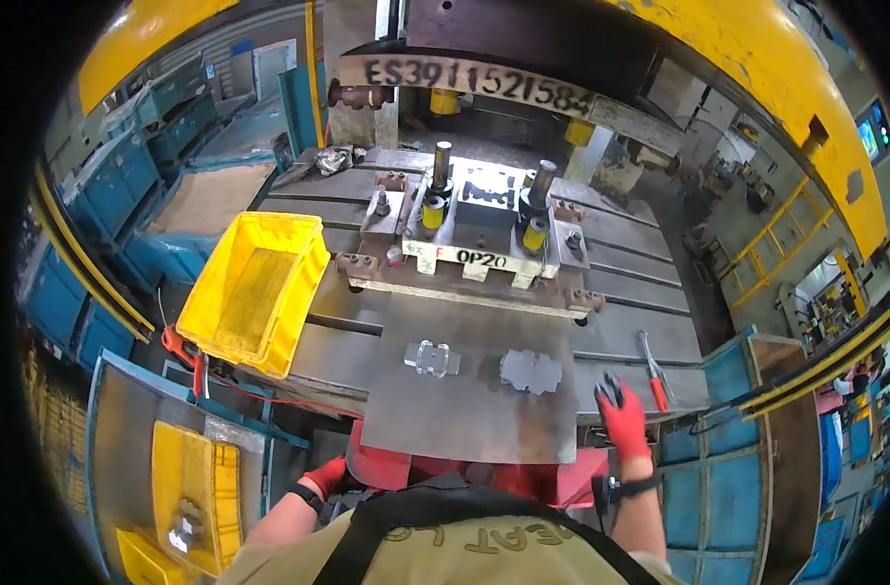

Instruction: The operator places metal pieces into a press machine, cycles the press, removes the processed pieces, and performs secondary tasks like marking or adjusting with a screwdriver.

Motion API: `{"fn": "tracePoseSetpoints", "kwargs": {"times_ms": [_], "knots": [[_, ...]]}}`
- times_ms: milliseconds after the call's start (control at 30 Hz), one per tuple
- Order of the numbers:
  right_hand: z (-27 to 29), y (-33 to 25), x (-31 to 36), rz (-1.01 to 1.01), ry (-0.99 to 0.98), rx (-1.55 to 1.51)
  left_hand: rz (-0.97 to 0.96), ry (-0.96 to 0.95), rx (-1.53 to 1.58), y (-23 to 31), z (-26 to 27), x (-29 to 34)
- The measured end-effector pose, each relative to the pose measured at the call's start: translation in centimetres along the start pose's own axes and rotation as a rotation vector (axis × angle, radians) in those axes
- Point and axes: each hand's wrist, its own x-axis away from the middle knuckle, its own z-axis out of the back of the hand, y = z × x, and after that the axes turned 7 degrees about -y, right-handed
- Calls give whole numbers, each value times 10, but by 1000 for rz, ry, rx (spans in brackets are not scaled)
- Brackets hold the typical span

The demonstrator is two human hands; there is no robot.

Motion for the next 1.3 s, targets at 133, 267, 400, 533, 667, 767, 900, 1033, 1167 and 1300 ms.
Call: {"fn": "tracePoseSetpoints", "kwargs": {"times_ms": [133, 267, 400, 533, 667, 767, 900, 1033, 1167, 1300], "knots": [[-21, -84, -68, 555, -96, 212, -10, 95, -19, 0, -5, 2], [-49, -139, -147, 672, -61, 435, -225, 326, -488, -23, -5, 3], [-80, -194, -205, 484, -155, 629, -109, 347, -51, 0, -26, 3], [-114, -201, -246, 447, -12, 717, -76, 377, 89, 7, -38, 8], [-108, -211, -244, 374, -306, 861, -57, 417, 202, 21, -49, 15], [-83, -199, -238, 470, -347, 675, -37, 426, 202, 25, -49, 18], [-29, -147, -169, 649, -280, 455, -346, 327, -379, -4, -32, 10], [33, -79, -75, 224, -495, 308, -38, 415, 335, 22, -46, 14], [54, 30, 12, -163, -186, 109, -92, 311, 79, 16, -32, 0], [14, 106, 101, -779, 4, -271, -77, 270, -44, 13, -22, -5]]}}
